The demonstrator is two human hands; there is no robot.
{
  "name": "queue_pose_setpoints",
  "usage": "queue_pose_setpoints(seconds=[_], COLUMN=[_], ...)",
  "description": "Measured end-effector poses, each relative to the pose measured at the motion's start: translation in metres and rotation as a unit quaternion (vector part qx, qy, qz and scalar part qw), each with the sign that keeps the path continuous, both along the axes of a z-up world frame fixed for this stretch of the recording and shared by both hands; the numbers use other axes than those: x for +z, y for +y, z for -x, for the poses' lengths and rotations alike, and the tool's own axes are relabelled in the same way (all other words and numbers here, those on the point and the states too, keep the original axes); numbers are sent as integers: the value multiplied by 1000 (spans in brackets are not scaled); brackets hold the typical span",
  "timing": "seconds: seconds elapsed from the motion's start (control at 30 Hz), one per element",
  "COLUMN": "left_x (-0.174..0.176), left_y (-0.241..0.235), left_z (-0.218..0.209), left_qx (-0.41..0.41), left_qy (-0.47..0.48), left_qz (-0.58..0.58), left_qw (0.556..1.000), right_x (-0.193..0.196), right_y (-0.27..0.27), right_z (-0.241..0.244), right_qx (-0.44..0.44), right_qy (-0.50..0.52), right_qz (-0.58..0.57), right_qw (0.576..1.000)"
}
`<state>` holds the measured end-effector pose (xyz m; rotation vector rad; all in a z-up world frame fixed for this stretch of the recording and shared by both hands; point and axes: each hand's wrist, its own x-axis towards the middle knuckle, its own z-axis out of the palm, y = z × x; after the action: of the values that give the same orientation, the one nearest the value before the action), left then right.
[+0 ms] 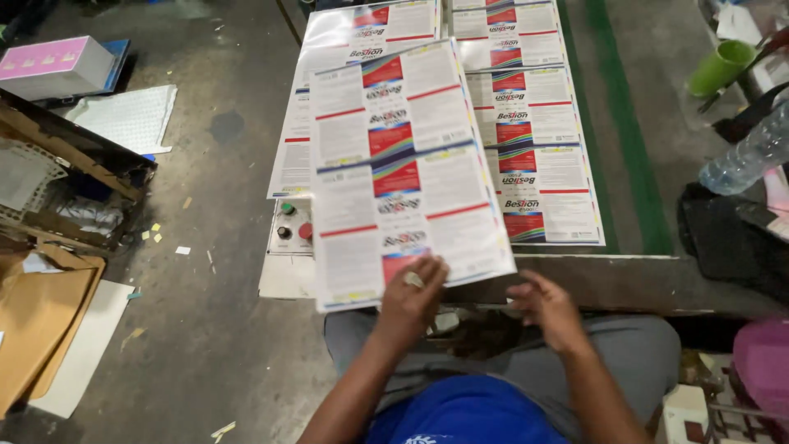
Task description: Sorting and inspecting stacks of printed product labels at a print shop workstation.
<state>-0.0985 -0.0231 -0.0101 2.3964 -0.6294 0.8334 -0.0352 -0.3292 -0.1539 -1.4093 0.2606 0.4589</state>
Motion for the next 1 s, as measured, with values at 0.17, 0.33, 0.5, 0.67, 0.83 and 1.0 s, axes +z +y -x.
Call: queue_pose_setpoints(seconds=[0.17,0.33,0.5,0.67,0.83,1.0], left_x=[-29,-12,16,-6,-1,2], left_y=[-60,-61,4,57,64,64], left_z=[1,-13,-53,-98,-118,-116], left_qx=[-14,-73,96,162,178,239], left_qy=[45,105,88,83,86,100], left_qz=[-54,-51,-112,-133,-155,-204], left_qw=[997,990,985,974,968,944], right_x=[32,18,17,-28,-47,-84], right_y=[38,0,-58,-112,-123,-125], right_z=[24,17,30,52,69,84], right_qx=[87,-25,-170,-212,-270,-249], right_qy=[-76,-74,-69,-70,4,35], right_qz=[-65,-159,-122,-92,-20,-27], right_qw=[991,984,975,970,963,967])
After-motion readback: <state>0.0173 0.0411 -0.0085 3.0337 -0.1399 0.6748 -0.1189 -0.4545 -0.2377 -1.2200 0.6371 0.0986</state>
